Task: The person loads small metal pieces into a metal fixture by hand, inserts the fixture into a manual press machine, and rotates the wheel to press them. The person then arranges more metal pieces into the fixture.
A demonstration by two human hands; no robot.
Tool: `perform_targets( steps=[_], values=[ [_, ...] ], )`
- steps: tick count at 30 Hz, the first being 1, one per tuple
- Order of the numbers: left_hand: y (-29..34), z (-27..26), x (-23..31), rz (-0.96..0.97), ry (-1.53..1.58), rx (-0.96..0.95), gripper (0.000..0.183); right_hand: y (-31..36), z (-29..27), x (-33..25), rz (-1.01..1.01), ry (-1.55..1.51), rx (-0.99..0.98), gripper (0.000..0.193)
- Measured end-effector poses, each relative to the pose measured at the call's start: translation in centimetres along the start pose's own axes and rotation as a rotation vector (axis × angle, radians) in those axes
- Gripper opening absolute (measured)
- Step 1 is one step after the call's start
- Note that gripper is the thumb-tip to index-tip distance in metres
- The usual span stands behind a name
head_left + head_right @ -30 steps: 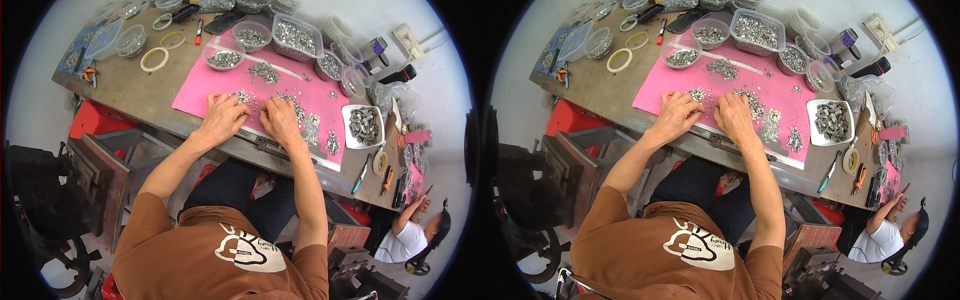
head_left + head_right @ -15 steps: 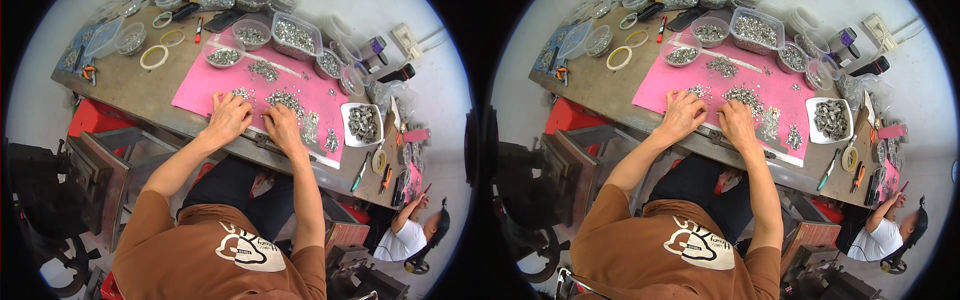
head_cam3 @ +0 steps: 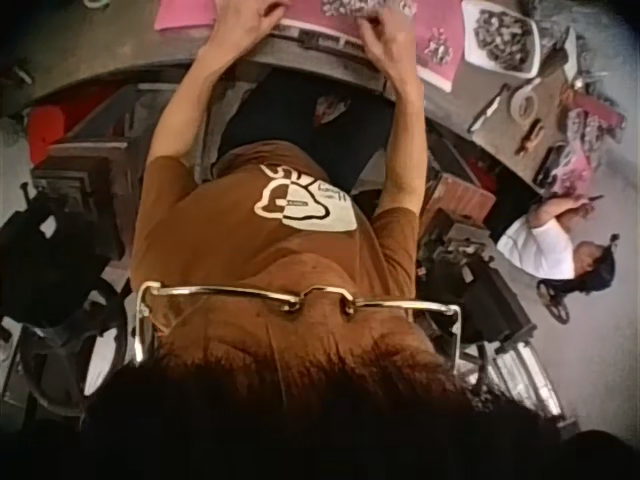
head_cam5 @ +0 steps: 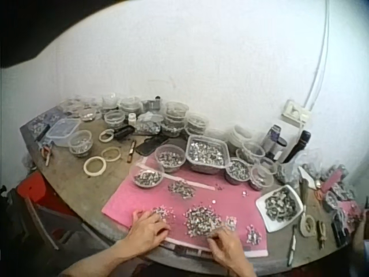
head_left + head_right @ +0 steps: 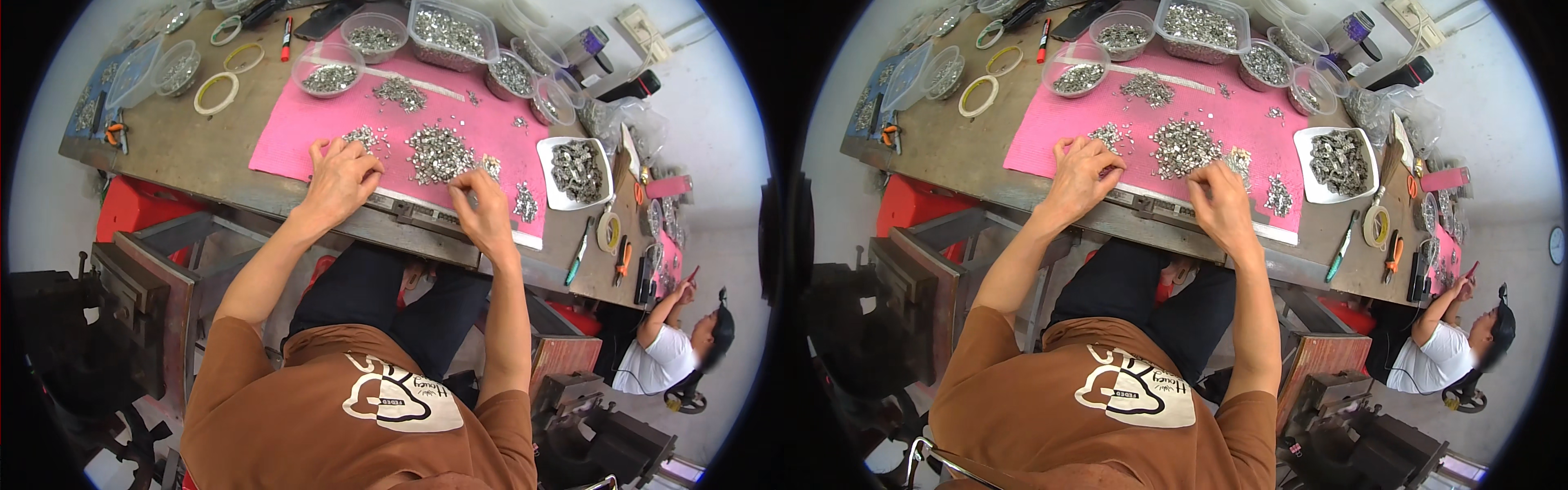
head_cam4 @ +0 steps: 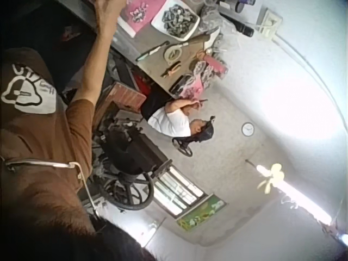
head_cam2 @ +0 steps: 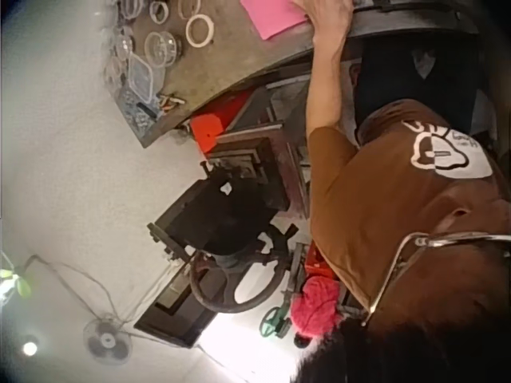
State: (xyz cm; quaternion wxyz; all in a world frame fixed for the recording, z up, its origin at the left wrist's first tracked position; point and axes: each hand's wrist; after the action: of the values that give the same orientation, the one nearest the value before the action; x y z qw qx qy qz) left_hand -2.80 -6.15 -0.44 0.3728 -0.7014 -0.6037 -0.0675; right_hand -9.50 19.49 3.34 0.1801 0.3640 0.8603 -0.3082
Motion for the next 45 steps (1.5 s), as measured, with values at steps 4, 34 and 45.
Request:
perform_targets(
  steps=[4,34,45],
  values=[
    [-0.4,0.1,0.0,-0.021,0.037,-0.041,0.007,4.2,-1.4,0.8,0.061,0.008,-0.008,0.015],
    [-0.4,0.0,0.3,-0.009,0.042,-0.056,0.007,-4.6,6.2,-0.8,-0.272,0.197,0.051,0.013],
    [-0.1,0.2,0.0,0.011,0.053,-0.017,0.008,-5.5,7.5,-0.8,-0.246,0.189,-0.022,0.012]
  ],
)
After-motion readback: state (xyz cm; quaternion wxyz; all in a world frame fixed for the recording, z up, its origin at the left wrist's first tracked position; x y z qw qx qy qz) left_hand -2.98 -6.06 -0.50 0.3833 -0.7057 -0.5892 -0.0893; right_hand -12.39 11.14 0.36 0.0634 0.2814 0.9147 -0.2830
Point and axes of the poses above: each hand's wrist, its own y-axis away from the middle knuckle, its own z-axis out of the palm, x = y × z, and after that the axes turned 6 degrees about y, right-handed
